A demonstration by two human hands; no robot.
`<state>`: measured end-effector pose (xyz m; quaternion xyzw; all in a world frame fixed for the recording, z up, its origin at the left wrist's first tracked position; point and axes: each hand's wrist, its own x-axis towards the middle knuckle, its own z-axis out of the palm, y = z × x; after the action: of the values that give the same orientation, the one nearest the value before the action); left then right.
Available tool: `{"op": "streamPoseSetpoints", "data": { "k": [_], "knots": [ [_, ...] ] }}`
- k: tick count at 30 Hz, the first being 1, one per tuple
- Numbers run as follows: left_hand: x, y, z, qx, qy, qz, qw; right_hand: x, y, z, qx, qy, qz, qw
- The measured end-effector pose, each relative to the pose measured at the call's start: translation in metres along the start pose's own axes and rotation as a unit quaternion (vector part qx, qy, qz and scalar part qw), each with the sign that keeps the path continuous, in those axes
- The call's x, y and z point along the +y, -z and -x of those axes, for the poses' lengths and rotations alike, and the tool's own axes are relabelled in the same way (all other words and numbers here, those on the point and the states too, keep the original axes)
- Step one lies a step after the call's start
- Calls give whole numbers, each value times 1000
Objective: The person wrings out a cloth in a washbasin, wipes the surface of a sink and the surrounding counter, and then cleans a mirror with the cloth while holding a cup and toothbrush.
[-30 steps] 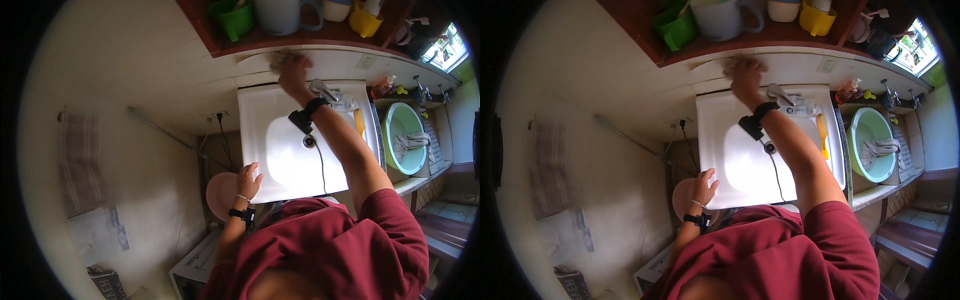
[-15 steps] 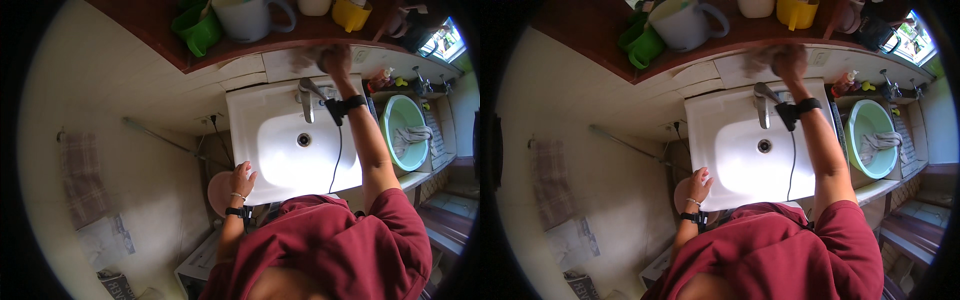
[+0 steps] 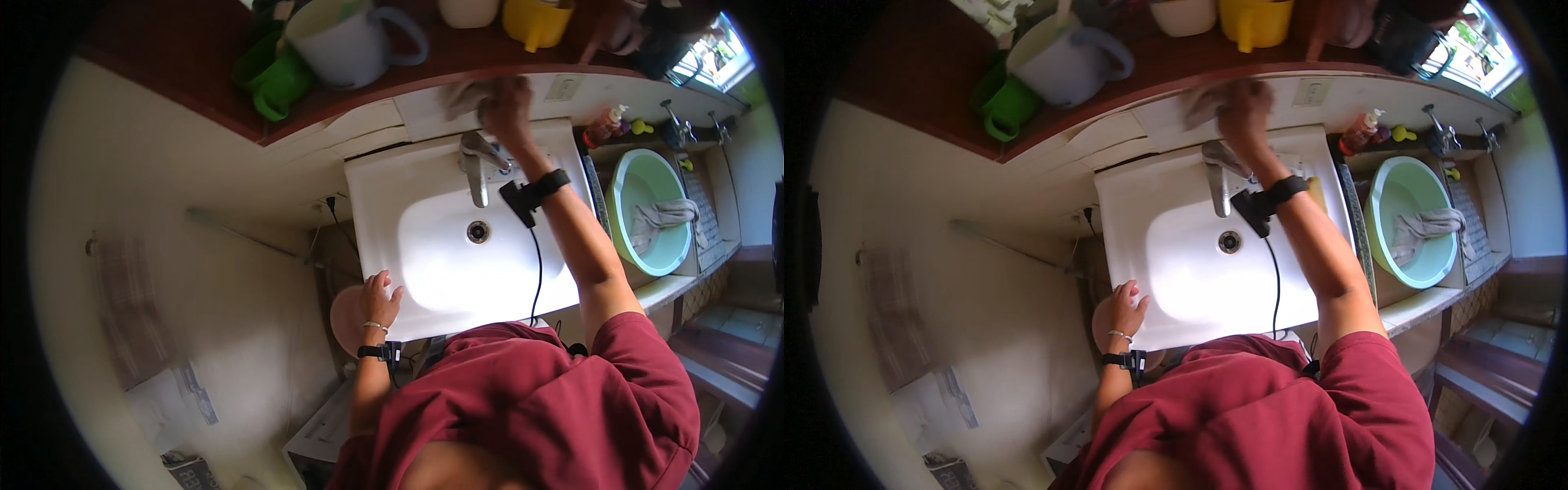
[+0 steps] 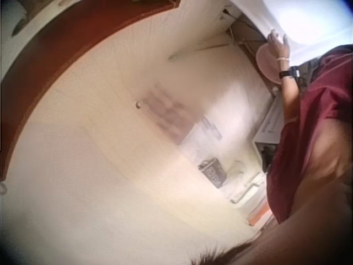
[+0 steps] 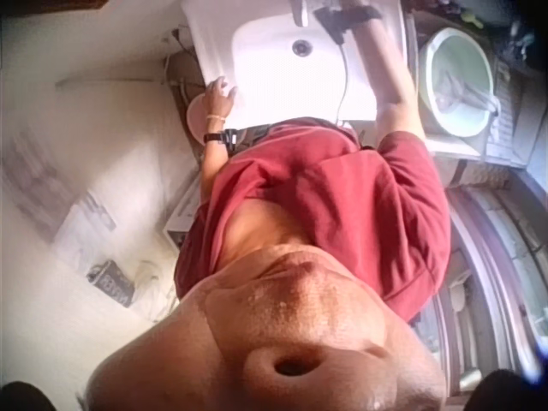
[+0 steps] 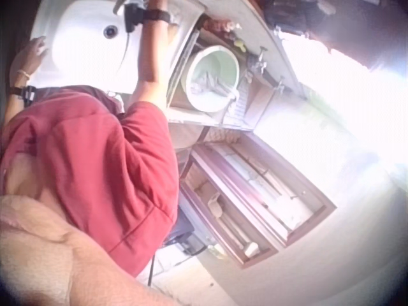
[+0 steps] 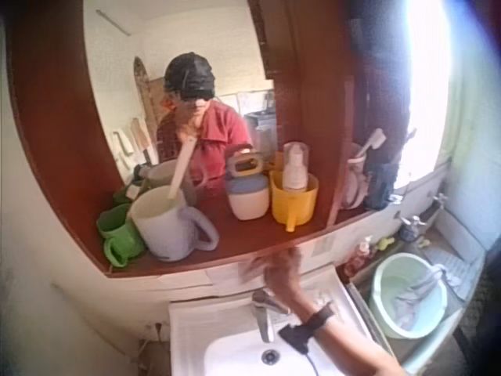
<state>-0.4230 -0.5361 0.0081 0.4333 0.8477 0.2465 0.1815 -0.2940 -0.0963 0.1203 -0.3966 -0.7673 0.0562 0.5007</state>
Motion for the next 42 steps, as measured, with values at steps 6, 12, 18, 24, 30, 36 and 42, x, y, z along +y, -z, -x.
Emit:
{"op": "streamPoseSetpoints", "data": {
  "k": [6,12,18,24,30,36,42],
  "knots": [
    [5,4,0,-19,36,18,999,-32,63,-8,-60,79,-61,993],
    [7,-7,-6,7,-11,-12,1000,69,93,-44,28,-43,-10,999],
    [11,-7,-3,28,-3,-93,995,-35,38,-10,-97,83,117,985],
    [11,-8,-2,13,36,-93,995,10,67,-16,-16,72,-122,990],
    [15,-11,-5,18,50,-69,996,108,123,-53,123,-59,13,991],
    [28,-8,-9,-6,103,-116,988,57,67,-31,95,-6,-51,994],
    [15,-8,-9,-34,119,-100,987,42,58,-5,-13,6,-229,973]
  ]
}}
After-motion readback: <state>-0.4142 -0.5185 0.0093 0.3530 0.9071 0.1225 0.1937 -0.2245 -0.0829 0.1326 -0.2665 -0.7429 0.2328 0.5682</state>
